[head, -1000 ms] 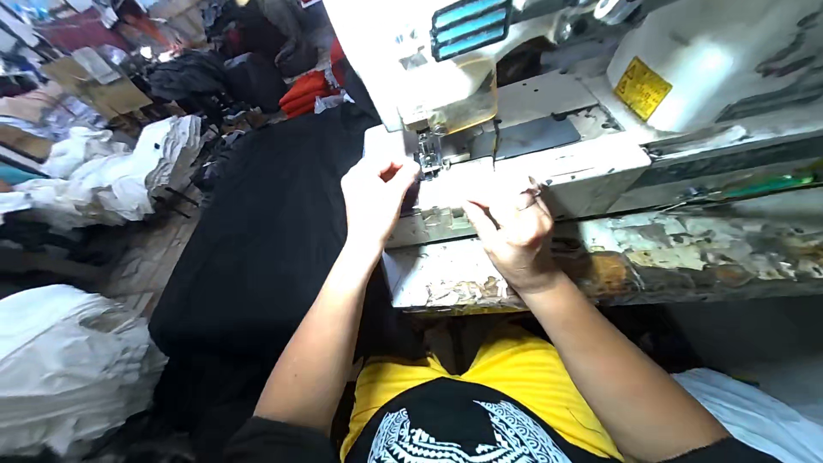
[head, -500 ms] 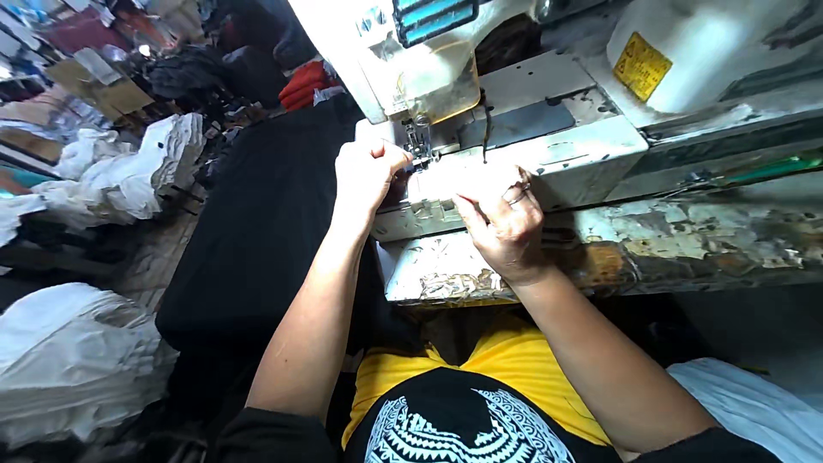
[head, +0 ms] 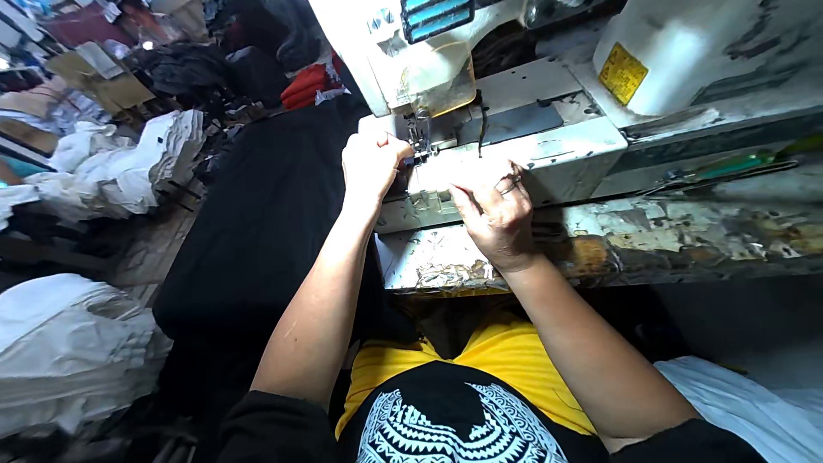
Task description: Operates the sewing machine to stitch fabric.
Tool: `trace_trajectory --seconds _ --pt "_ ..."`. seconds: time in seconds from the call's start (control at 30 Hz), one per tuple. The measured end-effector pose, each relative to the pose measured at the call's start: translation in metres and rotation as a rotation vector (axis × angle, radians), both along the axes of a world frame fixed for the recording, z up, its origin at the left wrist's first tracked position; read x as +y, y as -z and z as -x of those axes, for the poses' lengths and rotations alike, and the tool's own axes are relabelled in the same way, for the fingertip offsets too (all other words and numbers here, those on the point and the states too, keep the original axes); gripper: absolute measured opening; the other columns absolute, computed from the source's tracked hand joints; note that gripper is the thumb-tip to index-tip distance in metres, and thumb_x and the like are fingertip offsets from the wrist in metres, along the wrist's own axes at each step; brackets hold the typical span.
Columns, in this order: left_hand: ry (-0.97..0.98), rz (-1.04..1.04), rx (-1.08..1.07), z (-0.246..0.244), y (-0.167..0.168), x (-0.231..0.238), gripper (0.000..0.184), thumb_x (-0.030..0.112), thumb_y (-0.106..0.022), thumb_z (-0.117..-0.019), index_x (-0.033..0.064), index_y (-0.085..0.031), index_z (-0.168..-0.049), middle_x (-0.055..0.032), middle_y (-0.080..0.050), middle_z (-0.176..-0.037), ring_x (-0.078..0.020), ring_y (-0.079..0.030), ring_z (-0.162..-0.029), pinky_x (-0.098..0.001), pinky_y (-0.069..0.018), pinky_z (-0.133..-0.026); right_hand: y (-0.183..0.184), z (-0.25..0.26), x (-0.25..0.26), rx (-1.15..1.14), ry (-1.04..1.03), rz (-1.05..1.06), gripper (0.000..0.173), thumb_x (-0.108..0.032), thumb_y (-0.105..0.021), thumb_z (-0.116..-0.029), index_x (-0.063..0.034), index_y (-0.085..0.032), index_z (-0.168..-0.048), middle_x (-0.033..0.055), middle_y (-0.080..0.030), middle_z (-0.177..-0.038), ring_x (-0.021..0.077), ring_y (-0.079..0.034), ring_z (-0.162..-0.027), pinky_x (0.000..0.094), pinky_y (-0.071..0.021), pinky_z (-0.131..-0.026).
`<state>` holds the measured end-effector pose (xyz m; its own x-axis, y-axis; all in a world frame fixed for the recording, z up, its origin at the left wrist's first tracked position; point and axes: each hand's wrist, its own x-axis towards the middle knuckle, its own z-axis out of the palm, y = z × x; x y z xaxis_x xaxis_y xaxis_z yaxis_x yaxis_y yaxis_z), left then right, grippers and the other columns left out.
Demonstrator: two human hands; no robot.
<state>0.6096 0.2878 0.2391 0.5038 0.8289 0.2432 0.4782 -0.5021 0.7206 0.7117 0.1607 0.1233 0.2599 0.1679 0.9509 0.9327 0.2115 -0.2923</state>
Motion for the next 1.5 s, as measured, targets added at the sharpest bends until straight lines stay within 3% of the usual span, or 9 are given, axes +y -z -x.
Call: trace_trajectory --seconds 0.2,0.33,0.73,1.27,1.5 --pt "-0.008 0.002 -0.004 -0.0015 0.0005 0.0007 0.032 0.014 -0.074 -0.0858 0.0134 -0.055 -0.060 0.0065 -0.054 -0.057 -0.0042 -0.051 -0.055 -0.0280 -0.0422 -0.058 0.0015 0.0000 0.0011 0.004 0.013 -0.001 0.013 -0.011 -0.071 -0.0950 -0.0011 -0.079 -0.095 0.0169 -0.075 -0.092 0.0281 -0.070 -0.096 0.0385 -0.0468 -0.103" --pt "-0.014 0.001 0.016 -0.0017 -0.0004 0.0001 0.023 0.014 -0.074 -0.0871 0.0114 -0.064 -0.067 0.0063 -0.057 -0.061 -0.0039 -0.053 -0.056 -0.0279 -0.0440 -0.060 0.0012 -0.0002 0.0006 0.002 0.015 -0.001 0.013 -0.011 -0.071 -0.0945 -0.0011 -0.079 -0.094 0.0172 -0.074 -0.091 0.0285 -0.069 -0.096 0.0381 -0.0468 -0.102" --pt "0.025 0.024 -0.035 0.0001 -0.0009 -0.0001 0.023 0.011 -0.074 -0.0856 0.0123 -0.063 -0.066 0.0075 -0.059 -0.061 -0.0015 -0.054 -0.057 -0.0238 -0.0452 -0.059 0.0020 0.0005 0.0009 0.017 0.018 -0.002 0.013 -0.012 -0.072 -0.0937 -0.0009 -0.078 -0.092 0.0165 -0.074 -0.088 0.0279 -0.069 -0.093 0.0378 -0.0479 -0.099" --pt "0.007 -0.021 -0.029 -0.0012 0.0021 0.0007 0.031 0.012 -0.074 -0.0854 0.0137 -0.056 -0.061 0.0077 -0.054 -0.059 -0.0025 -0.052 -0.056 -0.0252 -0.0422 -0.058 0.0012 0.0005 0.0007 0.021 0.008 0.004 0.012 -0.011 -0.072 -0.0939 -0.0006 -0.078 -0.093 0.0165 -0.074 -0.089 0.0275 -0.069 -0.094 0.0379 -0.0472 -0.101" --pt "-0.018 -0.032 -0.019 -0.0019 0.0031 0.0007 0.026 0.014 -0.076 -0.0848 0.0122 -0.060 -0.064 0.0063 -0.056 -0.061 -0.0038 -0.053 -0.058 -0.0275 -0.0436 -0.060 0.0019 -0.0004 0.0011 0.010 0.007 0.003 0.011 -0.010 -0.072 -0.0938 -0.0010 -0.078 -0.095 0.0168 -0.074 -0.091 0.0282 -0.069 -0.096 0.0386 -0.0474 -0.102"
